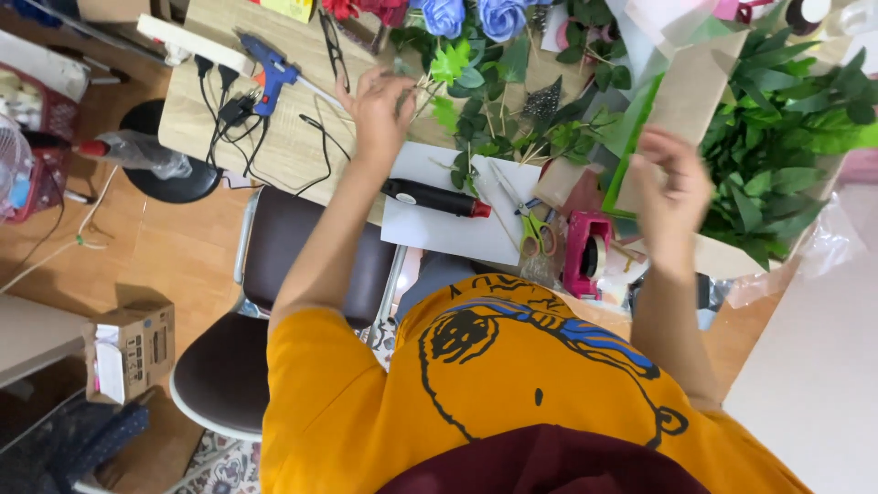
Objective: Assembling artificial leaves onto stems to create floral arrangements at a design station.
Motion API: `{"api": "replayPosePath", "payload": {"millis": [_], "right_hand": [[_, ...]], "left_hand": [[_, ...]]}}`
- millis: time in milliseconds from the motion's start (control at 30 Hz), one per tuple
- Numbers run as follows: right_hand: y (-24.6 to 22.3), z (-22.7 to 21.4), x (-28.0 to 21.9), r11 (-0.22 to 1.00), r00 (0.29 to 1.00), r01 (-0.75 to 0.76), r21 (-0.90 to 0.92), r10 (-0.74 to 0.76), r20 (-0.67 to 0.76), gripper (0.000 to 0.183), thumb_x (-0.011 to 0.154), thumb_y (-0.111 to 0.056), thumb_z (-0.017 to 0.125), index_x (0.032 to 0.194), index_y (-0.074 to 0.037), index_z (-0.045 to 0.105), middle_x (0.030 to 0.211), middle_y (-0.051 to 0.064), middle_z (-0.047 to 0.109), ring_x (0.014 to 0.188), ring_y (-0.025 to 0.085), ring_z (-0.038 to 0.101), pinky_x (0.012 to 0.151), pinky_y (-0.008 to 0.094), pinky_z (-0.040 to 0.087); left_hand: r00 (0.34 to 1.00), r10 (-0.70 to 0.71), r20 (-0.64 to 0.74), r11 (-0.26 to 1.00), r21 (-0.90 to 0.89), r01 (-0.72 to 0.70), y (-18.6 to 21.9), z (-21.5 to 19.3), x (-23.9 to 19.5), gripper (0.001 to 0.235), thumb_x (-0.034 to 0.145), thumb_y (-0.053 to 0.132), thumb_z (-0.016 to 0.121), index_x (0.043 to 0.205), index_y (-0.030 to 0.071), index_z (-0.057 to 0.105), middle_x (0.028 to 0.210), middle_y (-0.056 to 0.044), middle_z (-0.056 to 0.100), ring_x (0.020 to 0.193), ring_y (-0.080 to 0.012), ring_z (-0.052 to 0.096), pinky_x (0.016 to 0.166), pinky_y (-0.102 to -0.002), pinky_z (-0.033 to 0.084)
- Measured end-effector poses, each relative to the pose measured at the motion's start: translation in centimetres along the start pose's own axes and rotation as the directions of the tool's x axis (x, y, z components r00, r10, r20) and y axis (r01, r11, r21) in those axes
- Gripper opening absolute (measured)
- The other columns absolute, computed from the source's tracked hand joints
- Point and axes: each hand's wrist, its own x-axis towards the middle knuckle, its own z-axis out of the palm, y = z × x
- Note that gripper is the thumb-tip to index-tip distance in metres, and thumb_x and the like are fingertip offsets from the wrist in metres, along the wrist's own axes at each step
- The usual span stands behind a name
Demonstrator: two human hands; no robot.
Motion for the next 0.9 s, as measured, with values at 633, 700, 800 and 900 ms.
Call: {"api": "replayPosePath", "payload": {"millis": [633, 700, 800, 900], "right_hand": [[0.3, 2.9, -3.9, 0.638, 0.909, -0.323, 0.699, 0.416, 0.04, 0.02, 0.089, 0.004, 0.076, 0.107, -0.002, 0.07, 0.094, 0.006, 0.073, 0.081, 0.009, 0.071, 0.07, 0.027, 0.061], [-2.0, 0.1, -4.2, 0.705, 0.927, -0.257, 0.661, 0.374, -0.039, 0.015, 0.089, 0.004, 0.076, 0.101, 0.001, 0.068, 0.086, 0.008, 0.072, 0.079, 0.012, 0.071, 0.067, 0.027, 0.06], [-2.7, -6.8, -5.9, 0.787, 0.886, -0.314, 0.53, 0.444, -0.135, 0.014, 0.091, 0.001, 0.077, 0.101, 0.001, 0.067, 0.082, 0.011, 0.071, 0.073, 0.014, 0.072, 0.064, 0.026, 0.061], [-1.5, -13.8, -6.2, 0.944, 0.938, -0.162, 0.289, 0.238, -0.253, 0.01, 0.105, -0.008, 0.07, 0.108, -0.012, 0.061, 0.105, 0.006, 0.071, 0.095, 0.014, 0.07, 0.091, 0.029, 0.06]], "left_hand": [[0.884, 0.454, -0.108, 0.887, 0.15, -0.437, 19.8, 1.1, -3.6, 0.009, 0.092, 0.02, 0.07, 0.097, 0.026, 0.075, 0.095, 0.008, 0.073, 0.113, -0.0196, 0.064, 0.11, -0.066, 0.014], [0.858, 0.491, -0.148, 0.869, 0.153, -0.471, 20.2, 2.6, -3.6, 0.01, 0.091, 0.023, 0.069, 0.095, 0.029, 0.075, 0.092, 0.011, 0.072, 0.111, -0.0185, 0.064, 0.109, -0.066, 0.016], [0.859, 0.493, -0.138, 0.867, 0.16, -0.472, 19.2, 4.7, -4.2, 0.01, 0.091, 0.023, 0.069, 0.093, 0.031, 0.076, 0.09, 0.014, 0.072, 0.111, -0.0167, 0.064, 0.108, -0.065, 0.016], [0.934, 0.357, 0.018, 0.925, 0.132, -0.357, 20.3, 3.5, -4.1, 0.006, 0.094, 0.022, 0.082, 0.096, 0.026, 0.078, 0.1, 0.013, 0.078, 0.119, -0.0193, 0.062, 0.117, -0.051, -0.001]]}}
